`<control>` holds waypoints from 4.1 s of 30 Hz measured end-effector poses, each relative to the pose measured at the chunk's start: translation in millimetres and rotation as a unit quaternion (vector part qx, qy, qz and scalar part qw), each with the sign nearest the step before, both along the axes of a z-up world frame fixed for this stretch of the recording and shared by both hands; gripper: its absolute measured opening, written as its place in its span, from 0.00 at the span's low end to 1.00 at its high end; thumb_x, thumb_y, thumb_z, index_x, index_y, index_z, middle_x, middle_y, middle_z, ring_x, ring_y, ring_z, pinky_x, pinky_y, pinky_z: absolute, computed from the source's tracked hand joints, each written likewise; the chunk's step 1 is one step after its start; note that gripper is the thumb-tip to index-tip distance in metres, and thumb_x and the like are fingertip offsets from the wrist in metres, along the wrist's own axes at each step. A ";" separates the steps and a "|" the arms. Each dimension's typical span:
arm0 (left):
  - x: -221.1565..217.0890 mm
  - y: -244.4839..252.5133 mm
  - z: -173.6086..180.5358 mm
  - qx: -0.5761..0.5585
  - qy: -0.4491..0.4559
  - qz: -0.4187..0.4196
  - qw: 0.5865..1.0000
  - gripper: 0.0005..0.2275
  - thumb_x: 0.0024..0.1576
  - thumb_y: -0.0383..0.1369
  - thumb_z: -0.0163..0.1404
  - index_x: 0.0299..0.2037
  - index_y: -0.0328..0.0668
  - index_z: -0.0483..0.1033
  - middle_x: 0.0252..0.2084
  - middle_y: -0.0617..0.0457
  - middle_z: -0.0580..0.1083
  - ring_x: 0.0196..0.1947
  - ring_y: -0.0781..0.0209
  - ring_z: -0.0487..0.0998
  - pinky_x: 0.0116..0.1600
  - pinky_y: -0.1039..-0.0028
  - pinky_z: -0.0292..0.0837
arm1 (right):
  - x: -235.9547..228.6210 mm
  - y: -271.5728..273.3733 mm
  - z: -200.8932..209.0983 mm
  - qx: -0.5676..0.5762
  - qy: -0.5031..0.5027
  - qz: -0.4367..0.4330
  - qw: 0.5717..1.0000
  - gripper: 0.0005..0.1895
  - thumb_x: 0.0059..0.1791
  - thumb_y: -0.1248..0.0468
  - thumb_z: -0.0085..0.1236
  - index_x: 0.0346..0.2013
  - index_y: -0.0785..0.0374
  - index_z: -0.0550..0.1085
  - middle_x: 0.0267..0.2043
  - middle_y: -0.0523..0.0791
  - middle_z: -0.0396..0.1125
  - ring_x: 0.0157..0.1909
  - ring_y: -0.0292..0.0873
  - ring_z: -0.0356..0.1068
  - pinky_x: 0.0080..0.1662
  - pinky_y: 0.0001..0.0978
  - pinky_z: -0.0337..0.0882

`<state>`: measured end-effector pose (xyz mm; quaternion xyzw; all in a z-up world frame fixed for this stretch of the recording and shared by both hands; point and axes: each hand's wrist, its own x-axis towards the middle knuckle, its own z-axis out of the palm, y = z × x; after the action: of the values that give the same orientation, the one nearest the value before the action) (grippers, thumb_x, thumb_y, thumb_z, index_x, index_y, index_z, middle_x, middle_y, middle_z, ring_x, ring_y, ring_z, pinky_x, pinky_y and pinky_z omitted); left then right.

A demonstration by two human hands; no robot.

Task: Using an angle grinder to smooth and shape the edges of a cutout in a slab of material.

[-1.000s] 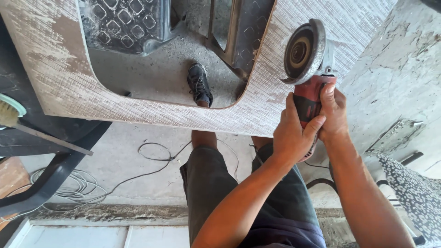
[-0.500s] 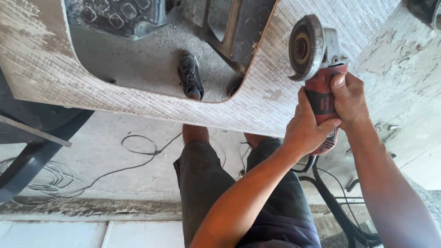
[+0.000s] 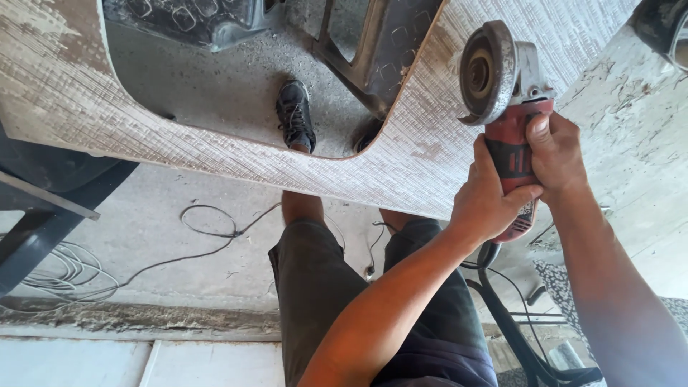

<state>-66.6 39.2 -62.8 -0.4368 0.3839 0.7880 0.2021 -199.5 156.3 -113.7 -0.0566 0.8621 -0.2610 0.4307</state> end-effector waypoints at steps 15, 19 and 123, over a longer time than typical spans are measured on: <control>5.0 2.4 -7.1 -0.015 0.007 0.004 1.000 0.49 0.45 0.46 0.49 0.75 0.41 0.33 0.67 0.37 0.61 0.58 0.33 0.69 0.53 0.47 0.68 | 4.5 -5.3 -2.9 -0.018 -0.006 -0.001 1.000 0.38 0.46 0.25 0.50 0.37 0.60 0.69 0.30 0.38 0.58 0.34 0.31 0.55 0.32 0.26 0.59; 4.8 2.7 -7.7 -0.015 0.004 -0.001 1.000 0.49 0.45 0.47 0.49 0.75 0.42 0.33 0.65 0.37 0.63 0.58 0.33 0.70 0.54 0.48 0.67 | 4.4 -4.1 -4.2 -0.019 -0.010 -0.005 1.000 0.39 0.46 0.26 0.51 0.40 0.61 0.71 0.32 0.39 0.60 0.36 0.31 0.57 0.34 0.26 0.62; -9.1 2.1 1.4 0.032 -0.025 0.077 0.996 0.48 0.43 0.44 0.51 0.75 0.47 0.38 0.64 0.44 0.66 0.56 0.37 0.73 0.53 0.51 0.70 | -20.3 -6.5 -4.1 0.002 -0.004 0.074 0.997 0.41 0.42 0.25 0.52 0.39 0.61 0.72 0.28 0.39 0.60 0.33 0.30 0.55 0.29 0.27 0.60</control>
<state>-75.7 41.2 -61.4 -0.4777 0.3187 0.8021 0.1640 -219.7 149.8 -117.8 -0.1189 0.8543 -0.2269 0.4523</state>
